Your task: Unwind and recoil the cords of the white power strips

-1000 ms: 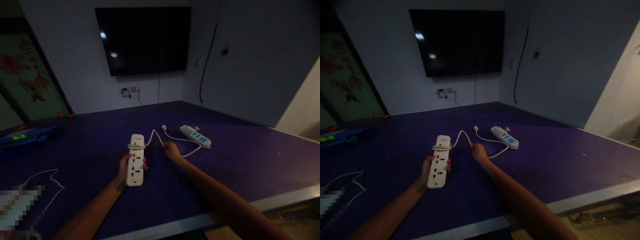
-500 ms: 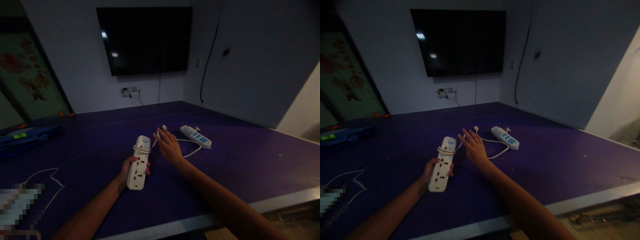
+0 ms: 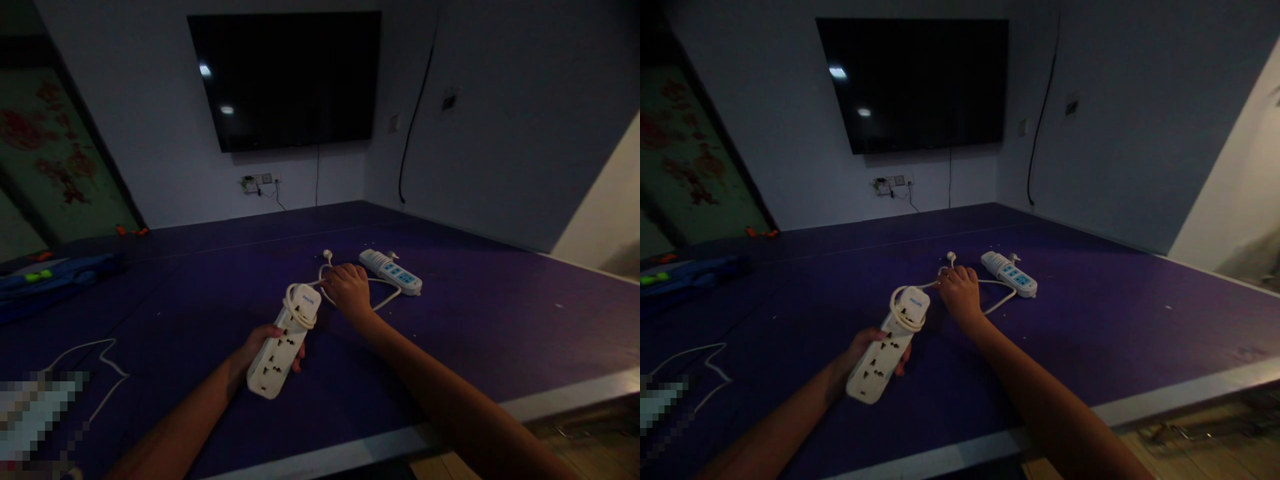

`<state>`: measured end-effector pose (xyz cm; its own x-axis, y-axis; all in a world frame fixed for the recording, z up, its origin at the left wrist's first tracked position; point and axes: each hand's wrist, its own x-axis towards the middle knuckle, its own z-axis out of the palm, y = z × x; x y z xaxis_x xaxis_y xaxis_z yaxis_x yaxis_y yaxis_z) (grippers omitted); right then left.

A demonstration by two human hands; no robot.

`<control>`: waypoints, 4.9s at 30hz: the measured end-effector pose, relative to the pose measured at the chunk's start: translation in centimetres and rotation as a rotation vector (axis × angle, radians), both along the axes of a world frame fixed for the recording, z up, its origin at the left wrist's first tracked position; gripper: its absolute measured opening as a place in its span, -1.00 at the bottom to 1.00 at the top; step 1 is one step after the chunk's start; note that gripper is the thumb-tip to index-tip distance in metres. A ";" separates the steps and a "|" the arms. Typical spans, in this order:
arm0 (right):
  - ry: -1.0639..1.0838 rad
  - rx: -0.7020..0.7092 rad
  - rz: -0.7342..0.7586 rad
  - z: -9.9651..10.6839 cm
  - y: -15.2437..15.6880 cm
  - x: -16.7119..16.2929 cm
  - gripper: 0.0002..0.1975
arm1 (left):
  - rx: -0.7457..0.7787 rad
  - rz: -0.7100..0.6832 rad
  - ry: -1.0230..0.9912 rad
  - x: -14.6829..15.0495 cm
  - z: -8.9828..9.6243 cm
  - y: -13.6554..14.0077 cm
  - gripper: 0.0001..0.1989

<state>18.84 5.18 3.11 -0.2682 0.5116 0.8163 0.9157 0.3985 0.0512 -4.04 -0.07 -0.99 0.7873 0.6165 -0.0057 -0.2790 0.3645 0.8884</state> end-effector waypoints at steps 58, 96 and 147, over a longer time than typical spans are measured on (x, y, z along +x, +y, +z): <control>0.118 -0.043 -0.030 0.1 -0.6 0.3 -0.72 | 0.026 0.335 -0.077 -0.3 0.9 0.4 -0.59; 0.847 -0.033 -0.252 -0.2 2.6 4.1 -0.54 | 0.799 1.018 0.591 -0.8 4.2 -0.3 -0.56; 0.824 -0.164 1.135 14.8 1.3 -3.8 -0.62 | 0.995 1.083 0.576 3.7 17.1 4.7 -0.34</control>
<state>15.07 6.46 17.87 -0.0740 0.4459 0.8920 -0.1586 0.8778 -0.4519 -0.37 4.66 16.15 0.0236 0.8018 0.5972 0.4364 -0.5457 0.7154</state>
